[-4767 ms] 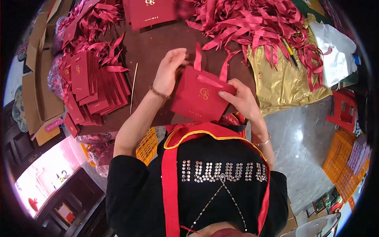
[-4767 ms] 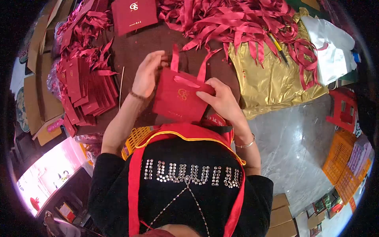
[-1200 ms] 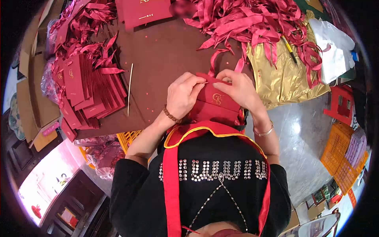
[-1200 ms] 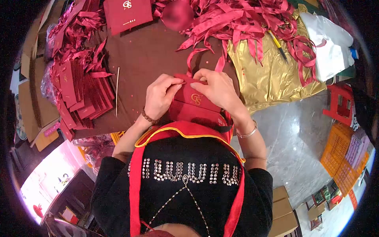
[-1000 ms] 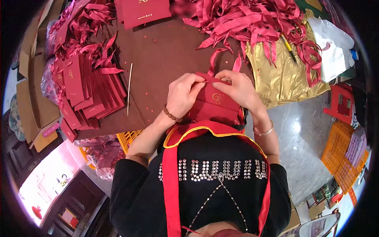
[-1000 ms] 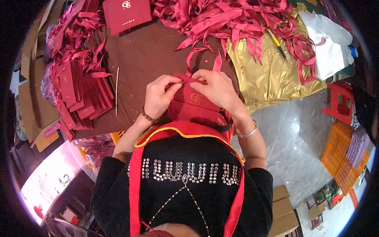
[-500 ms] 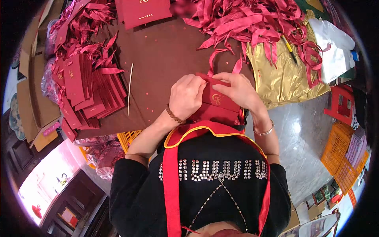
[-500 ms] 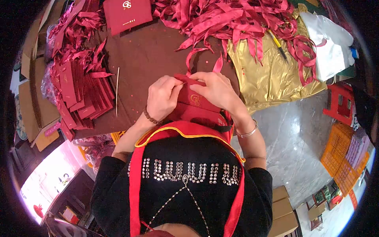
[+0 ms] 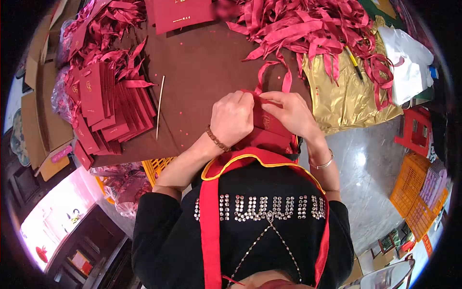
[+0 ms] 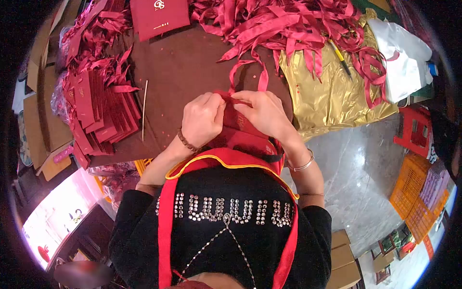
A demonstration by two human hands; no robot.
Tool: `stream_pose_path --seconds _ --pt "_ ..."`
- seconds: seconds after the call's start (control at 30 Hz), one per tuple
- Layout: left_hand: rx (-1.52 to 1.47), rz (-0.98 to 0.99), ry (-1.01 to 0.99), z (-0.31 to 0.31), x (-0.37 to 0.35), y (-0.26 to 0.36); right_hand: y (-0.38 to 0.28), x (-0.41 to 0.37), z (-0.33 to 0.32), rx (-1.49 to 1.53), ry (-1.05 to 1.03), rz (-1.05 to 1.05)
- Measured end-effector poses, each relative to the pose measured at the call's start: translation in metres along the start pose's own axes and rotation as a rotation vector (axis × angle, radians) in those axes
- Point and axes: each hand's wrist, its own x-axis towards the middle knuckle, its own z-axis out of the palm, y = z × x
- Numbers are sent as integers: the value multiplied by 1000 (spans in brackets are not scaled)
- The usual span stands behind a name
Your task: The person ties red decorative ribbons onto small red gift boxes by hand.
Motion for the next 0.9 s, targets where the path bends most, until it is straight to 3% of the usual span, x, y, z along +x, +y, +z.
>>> stream_pose_path --seconds 0.23,0.33,0.63,0.7,0.77,0.8,0.83,0.9 --pt "117 79 -55 -1 4 -3 -5 -2 -1 -9 -19 -12" --pt "-137 54 -43 -6 4 -11 1 -2 1 5 13 -26" --pt "-163 81 8 -23 22 -18 -14 -8 -2 61 14 -50" --pt "-198 33 -32 -24 28 -31 -18 -9 -3 -93 41 -213" --pt "-449 -49 -364 -23 35 -48 -18 -8 -1 -75 22 -211" --pt "-618 -181 -513 -27 42 -52 -19 -7 0 -57 7 -204" --pt "-615 -182 -509 -32 49 -52 -19 -8 -1 -57 6 -208" --pt "-641 72 -719 -40 60 -50 -21 -11 -2 -75 23 -246"
